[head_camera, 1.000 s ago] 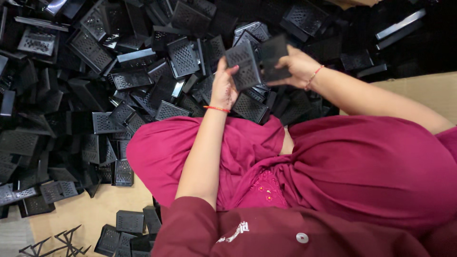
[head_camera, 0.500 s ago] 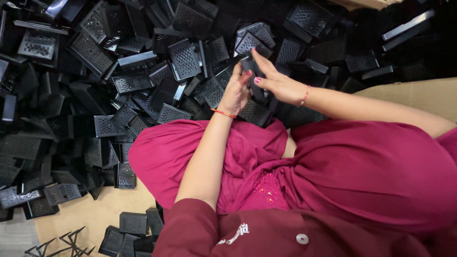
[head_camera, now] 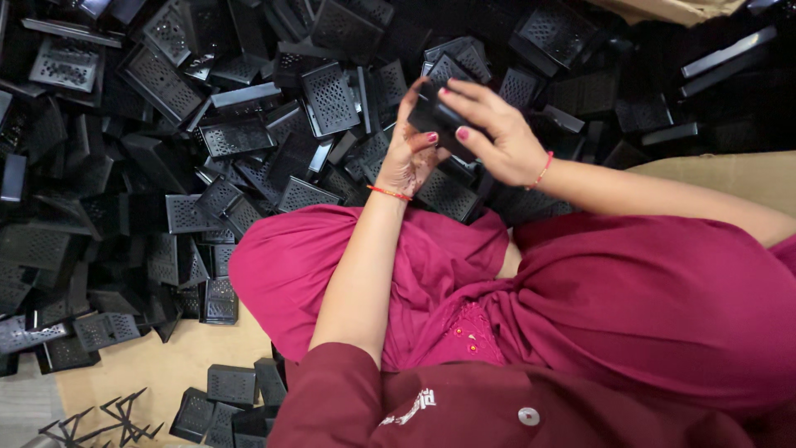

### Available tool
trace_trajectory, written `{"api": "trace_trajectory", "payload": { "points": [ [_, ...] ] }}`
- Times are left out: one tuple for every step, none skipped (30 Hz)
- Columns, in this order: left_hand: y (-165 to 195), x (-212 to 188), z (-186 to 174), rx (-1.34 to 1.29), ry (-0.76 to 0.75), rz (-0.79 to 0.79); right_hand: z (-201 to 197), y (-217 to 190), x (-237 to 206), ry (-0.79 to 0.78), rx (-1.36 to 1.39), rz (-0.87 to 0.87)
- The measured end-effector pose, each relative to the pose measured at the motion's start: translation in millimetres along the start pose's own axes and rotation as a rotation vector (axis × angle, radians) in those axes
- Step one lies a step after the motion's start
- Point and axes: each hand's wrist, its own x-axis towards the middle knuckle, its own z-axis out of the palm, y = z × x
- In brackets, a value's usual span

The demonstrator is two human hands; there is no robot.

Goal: The person sits on the floor beside a large pile of black plastic enclosures, picks up individual parts, turns them over in both hands, and places them back into the pile, repeating this handling cycle throughout the episode.

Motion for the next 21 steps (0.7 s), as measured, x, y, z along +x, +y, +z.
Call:
{"api": "trace_trajectory", "payload": {
  "points": [
    [-0.5,0.6,1.1,0.031,0.009,-0.002,0.2,-2.5,0.9,-0.037,-0.031,-0.008],
    [-1.5,0.9,0.6,0.063,0.017,-0.004,1.5,-3.2,0.9,-0.037,-0.056,-0.013],
    [-2.9,1.5,-0.6,0.057,0.006,-0.008,3.1,-2.7,0.9,-0.037,-0.081,-0.018],
    [-3.5,1.3,-3.8,0.051,-0.003,-0.011,6.1,-0.9,-0.1,-0.039,-0.106,-0.023],
    [-3.7,1.4,-7.0,0.045,-0.013,-0.014,8.7,1.5,-1.0,-0.036,-0.113,-0.033],
    [-4.7,0.8,-11.0,0.06,-0.016,-0.015,12.6,4.5,-3.6,-0.034,-0.121,-0.043],
    [-4.5,1.1,-14.4,0.076,-0.02,-0.017,15.7,7.5,-5.0,-0.031,-0.128,-0.053],
    [-8.2,-4.1,-18.7,0.098,-0.026,-0.02,21.2,9.4,-10.3,-0.017,-0.131,-0.063],
    [-11.2,-7.9,-21.8,0.084,-0.036,-0.028,26.0,11.1,-14.3,-0.003,-0.134,-0.074],
    [-14.9,-11.2,-24.3,0.07,-0.045,-0.037,31.0,12.2,-19.1,0.011,-0.138,-0.084],
    [-18.9,-14.5,-27.8,0.057,-0.054,-0.046,35.8,13.8,-23.6,0.022,-0.138,-0.087],
    [-19.8,-15.8,-29.5,0.051,-0.058,-0.046,38.6,15.2,-26.0,0.027,-0.138,-0.087],
    [-21.5,-16.6,-32.1,0.045,-0.062,-0.046,41.8,17.6,-28.7,0.031,-0.138,-0.087],
    [-22.8,-16.7,-34.2,0.039,-0.066,-0.046,44.1,19.3,-29.9,0.031,-0.139,-0.082],
    [-24.1,-16.2,-36.0,0.03,-0.06,-0.039,45.7,22.3,-30.6,0.031,-0.14,-0.077],
    [-25.2,-18.2,-38.6,0.021,-0.055,-0.033,47.9,24.4,-30.7,0.03,-0.142,-0.072],
    [-26.0,-19.2,-41.3,0.012,-0.05,-0.026,49.4,27.0,-30.4,0.023,-0.134,-0.062],
    [-26.9,-20.7,-44.5,0.012,-0.038,-0.027,51.8,28.6,-30.4,0.017,-0.126,-0.051],
    [-27.8,-21.5,-48.3,0.012,-0.026,-0.027,53.9,29.6,-30.2,0.01,-0.118,-0.042],
    [-28.3,-23.0,-51.9,0.013,-0.015,-0.025,56.4,29.3,-30.7,-0.006,-0.132,-0.049],
    [-28.5,-24.3,-55.8,0.008,-0.01,-0.022,58.7,27.8,-30.8,-0.022,-0.146,-0.056]
  ]
}}
